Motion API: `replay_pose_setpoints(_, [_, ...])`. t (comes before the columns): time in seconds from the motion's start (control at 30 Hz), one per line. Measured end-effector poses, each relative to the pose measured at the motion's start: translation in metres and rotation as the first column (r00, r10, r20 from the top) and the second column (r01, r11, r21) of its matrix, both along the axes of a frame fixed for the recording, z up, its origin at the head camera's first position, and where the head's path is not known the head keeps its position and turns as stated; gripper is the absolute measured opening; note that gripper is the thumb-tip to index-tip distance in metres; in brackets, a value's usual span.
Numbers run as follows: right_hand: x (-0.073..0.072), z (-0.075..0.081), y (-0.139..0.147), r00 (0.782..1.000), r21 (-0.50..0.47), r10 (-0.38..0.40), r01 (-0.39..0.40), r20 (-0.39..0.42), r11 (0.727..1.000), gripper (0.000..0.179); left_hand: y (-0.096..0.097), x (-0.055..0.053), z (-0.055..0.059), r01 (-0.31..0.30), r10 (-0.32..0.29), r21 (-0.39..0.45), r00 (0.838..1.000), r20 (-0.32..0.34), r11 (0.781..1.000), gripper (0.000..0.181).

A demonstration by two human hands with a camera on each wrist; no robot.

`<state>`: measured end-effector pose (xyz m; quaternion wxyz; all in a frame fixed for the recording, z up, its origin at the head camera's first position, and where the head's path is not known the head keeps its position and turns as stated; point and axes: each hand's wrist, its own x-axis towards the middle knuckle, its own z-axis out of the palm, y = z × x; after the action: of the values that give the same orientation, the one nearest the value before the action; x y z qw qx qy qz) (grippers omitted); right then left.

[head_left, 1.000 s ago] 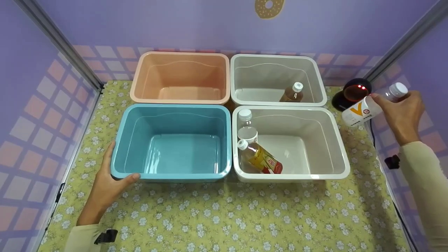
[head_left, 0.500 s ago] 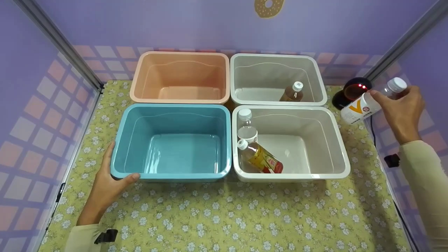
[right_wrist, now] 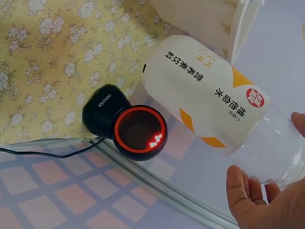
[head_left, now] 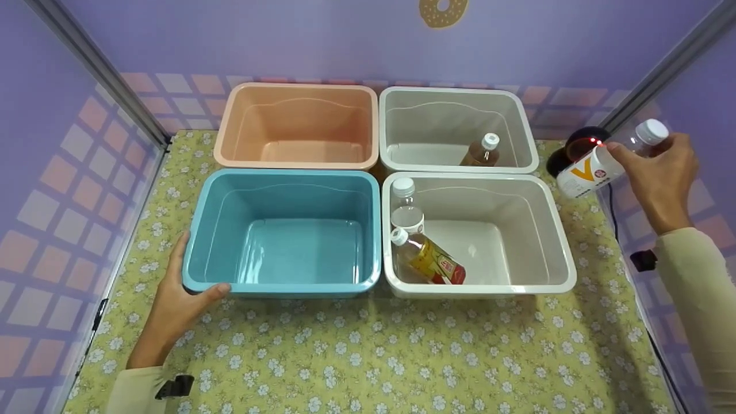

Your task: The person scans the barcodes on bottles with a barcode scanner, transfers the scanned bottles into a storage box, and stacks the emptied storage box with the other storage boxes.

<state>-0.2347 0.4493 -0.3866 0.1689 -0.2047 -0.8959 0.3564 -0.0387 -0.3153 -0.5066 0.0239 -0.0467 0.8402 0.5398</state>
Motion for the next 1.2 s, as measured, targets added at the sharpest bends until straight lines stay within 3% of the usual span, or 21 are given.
replay_pose_setpoints(0.3, [-0.001, 0.006, -0.006, 1.000, -0.006, 0.009, -0.010, -0.028, 1.000, 0.046, 0.000, -0.001, 0.000, -0.002, 0.002, 0.005, 1.000, 0.021, 1.000, 0.122])
replay_pose_setpoints(0.57, [-0.002, 0.012, -0.013, 0.996, -0.032, 0.030, -0.033, -0.085, 0.999, 0.044, 0.001, 0.000, 0.000, 0.002, -0.001, 0.021, 1.000, -0.028, 1.000, 0.121])
replay_pose_setpoints(1.2, [-0.005, 0.024, -0.027, 0.990, -0.039, 0.057, -0.063, -0.128, 0.997, 0.047, 0.001, 0.000, -0.001, -0.003, 0.003, -0.003, 1.000, -0.026, 1.000, 0.122])
